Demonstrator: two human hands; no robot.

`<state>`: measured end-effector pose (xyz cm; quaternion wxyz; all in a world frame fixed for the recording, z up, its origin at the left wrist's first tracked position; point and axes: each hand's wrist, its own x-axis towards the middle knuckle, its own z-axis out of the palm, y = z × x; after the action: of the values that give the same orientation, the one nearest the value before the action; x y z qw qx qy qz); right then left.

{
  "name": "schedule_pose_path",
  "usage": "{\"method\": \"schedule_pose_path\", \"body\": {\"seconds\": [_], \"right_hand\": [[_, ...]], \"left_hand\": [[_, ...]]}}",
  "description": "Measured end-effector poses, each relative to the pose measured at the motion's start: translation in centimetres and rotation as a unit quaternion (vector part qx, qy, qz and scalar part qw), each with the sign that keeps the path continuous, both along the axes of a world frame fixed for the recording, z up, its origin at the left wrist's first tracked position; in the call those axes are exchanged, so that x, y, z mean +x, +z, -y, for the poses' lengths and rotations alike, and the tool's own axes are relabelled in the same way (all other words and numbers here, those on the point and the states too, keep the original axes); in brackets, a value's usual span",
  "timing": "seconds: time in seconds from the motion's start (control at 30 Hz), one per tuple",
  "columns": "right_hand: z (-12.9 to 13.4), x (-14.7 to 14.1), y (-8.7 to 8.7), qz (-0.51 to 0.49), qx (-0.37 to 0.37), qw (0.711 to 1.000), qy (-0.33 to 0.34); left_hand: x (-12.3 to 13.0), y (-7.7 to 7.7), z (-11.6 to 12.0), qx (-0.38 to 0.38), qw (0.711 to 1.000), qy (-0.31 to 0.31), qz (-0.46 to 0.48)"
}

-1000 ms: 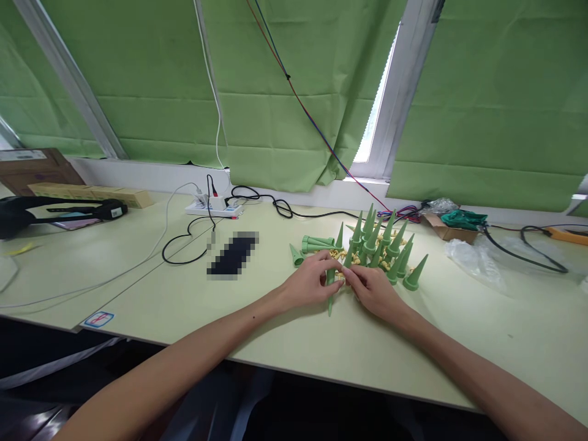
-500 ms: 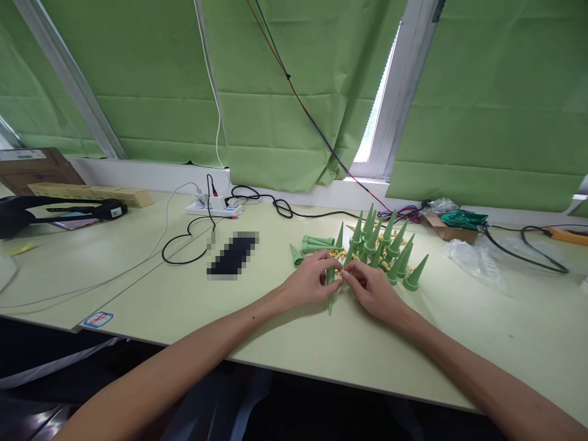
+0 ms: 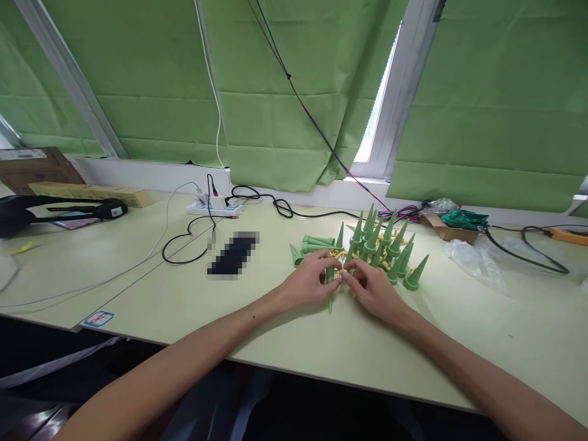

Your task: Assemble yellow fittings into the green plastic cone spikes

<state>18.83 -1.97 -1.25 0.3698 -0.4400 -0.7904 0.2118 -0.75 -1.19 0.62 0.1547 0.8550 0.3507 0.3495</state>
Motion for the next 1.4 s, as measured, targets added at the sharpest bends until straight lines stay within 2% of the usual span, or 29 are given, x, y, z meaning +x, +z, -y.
{"method": "schedule_pose_path", "body": {"seconds": [0.43, 0.8, 1.2, 1.4], "right_hand": [[-0.4, 0.02, -0.15, 0.014, 0.029, 0.999, 0.008], [-0.02, -0.05, 0.01, 0.004, 0.01, 1.0, 0.0], [-0.31, 0.02, -0.16, 0.015, 0.047, 0.999, 0.005], [-0.23, 0.0, -0.12, 0.007, 0.014, 1.0, -0.001]], "left_hand": [[0.03, -0.07, 0.11, 0.029, 0.999, -0.001, -0.028], [-0.01, -0.13, -0.01, 0.005, 1.0, 0.003, 0.0], [-0.04, -0.09, 0.13, 0.019, 0.999, -0.002, -0.029], [0.04, 0.1, 0.14, 0.002, 1.0, 0.009, -0.021]]}}
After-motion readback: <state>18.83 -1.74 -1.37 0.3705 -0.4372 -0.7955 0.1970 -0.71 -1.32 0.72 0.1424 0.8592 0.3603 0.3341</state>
